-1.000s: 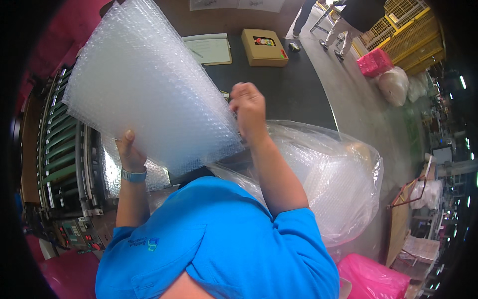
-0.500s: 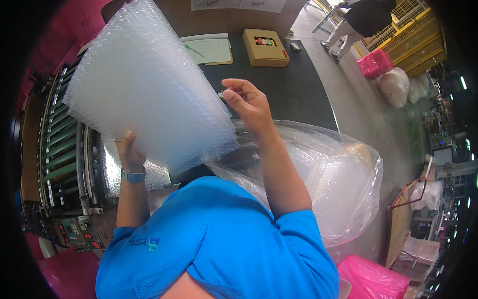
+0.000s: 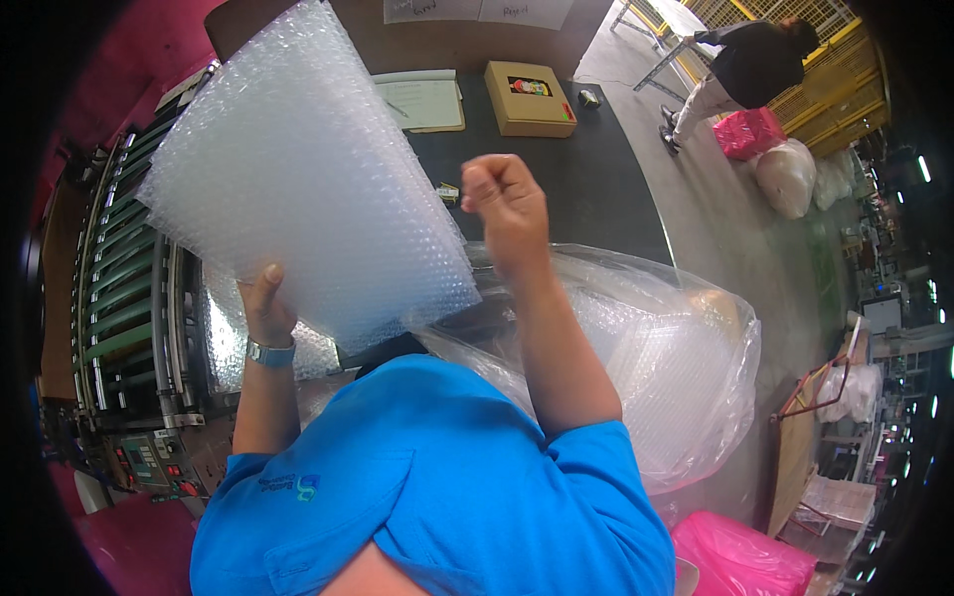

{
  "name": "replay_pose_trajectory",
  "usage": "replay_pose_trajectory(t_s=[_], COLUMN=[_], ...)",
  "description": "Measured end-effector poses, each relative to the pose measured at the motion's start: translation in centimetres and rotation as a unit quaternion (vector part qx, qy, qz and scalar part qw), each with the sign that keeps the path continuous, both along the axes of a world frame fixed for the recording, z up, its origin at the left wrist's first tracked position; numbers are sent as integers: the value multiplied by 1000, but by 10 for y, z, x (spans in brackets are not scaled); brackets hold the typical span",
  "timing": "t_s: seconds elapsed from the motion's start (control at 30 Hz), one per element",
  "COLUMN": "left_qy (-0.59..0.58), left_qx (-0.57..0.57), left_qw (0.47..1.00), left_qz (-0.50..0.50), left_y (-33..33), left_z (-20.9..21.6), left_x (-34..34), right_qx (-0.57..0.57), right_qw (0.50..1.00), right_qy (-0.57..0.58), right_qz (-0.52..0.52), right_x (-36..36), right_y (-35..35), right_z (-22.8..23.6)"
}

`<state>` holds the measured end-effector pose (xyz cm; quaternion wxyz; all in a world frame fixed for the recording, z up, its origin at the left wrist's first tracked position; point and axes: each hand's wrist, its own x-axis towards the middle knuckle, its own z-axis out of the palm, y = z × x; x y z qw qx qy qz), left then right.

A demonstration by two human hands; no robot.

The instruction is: The person repeatedly picks up sheets of bubble wrap from a table, unfolds them, and places them into a large clear plastic bag. The person handles the bubble wrap one sheet at a time, folding and unfolding it before bagging it. The task is performed in a warehouse setting with other workers visible in the background.

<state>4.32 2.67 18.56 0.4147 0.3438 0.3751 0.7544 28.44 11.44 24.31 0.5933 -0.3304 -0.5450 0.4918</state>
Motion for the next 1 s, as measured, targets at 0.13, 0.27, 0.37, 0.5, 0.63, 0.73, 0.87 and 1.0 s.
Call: replay_pose_trajectory(t_s=[0.13, 0.27, 0.37, 0.5, 0.63, 0.73, 0.87, 1.0], left_qy=[5, 21, 27, 33, 35, 6, 3, 5], left_qx=[0, -22, -36, -24, -15, -21, -29, -29], left_qw=[1000, 999, 998, 998, 998, 999, 999, 998], left_qz=[-30, -31, -34, -40, -50, -41, -38, -49], left_y=[2, 1, 3, 6, 6, 8, 10, 11], left_z=[0, -3, -6, 2, 4, 0, -6, -4], left_x=[2, 0, -2, 7, 9, 5, 3, 8], right_qx=[57, -29, -23, 93, 4, -15, -11, 74], right_qw=[983, 997, 998, 987, 993, 989, 997, 979], right_qy=[-168, 69, 60, -124, 115, 146, 69, -186], right_qz=[-48, 5, 1, -30, -5, 7, -23, -42], right_x=[-10, 2, 6, -11, -9, 13, 4, -12], right_y=[-8, 3, 4, -4, 4, 13, 3, -3], right_z=[-11, -19, -2, 2, -1, 4, 21, 25])
